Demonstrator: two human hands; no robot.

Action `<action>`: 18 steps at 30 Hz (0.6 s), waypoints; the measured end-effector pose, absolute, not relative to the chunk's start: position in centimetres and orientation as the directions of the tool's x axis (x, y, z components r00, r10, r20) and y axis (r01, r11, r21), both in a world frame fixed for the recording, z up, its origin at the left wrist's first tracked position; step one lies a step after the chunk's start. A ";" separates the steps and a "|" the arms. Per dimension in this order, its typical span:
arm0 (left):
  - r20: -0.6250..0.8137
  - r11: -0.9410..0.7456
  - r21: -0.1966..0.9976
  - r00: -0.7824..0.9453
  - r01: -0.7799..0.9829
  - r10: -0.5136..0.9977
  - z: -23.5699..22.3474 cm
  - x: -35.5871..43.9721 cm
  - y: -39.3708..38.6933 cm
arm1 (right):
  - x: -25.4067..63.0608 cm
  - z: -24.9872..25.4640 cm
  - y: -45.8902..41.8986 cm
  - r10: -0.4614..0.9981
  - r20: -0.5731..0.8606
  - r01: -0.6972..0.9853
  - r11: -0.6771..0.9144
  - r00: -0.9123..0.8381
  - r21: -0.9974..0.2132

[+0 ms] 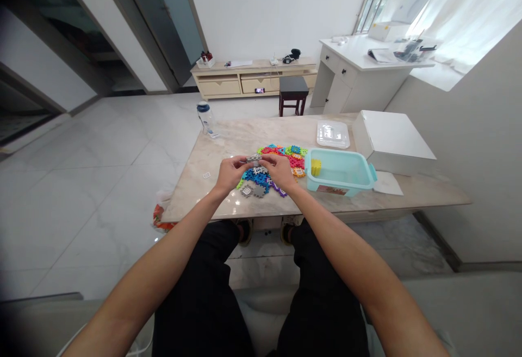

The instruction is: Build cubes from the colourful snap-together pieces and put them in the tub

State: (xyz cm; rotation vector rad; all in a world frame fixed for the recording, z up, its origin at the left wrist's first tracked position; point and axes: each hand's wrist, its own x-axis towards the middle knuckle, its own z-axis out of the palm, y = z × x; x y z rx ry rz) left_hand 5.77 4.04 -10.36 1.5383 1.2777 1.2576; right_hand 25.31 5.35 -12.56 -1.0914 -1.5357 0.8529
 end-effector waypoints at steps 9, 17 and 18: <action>0.209 -0.217 0.951 0.060 0.220 0.976 -9.8 5.8 3.9 | 25.6 -12.3 5.2 0.943 0.326 0.244 0.333 -0.069 -0.911; 0.090 -0.104 0.983 0.097 0.149 0.991 -10.2 5.6 3.7 | 25.4 -12.3 5.0 0.948 0.300 0.281 0.317 -0.105 -0.906; 0.077 -0.091 0.984 0.096 0.150 0.992 -10.3 5.6 3.7 | 25.4 -12.4 4.9 0.944 0.308 0.304 0.329 -0.116 -0.894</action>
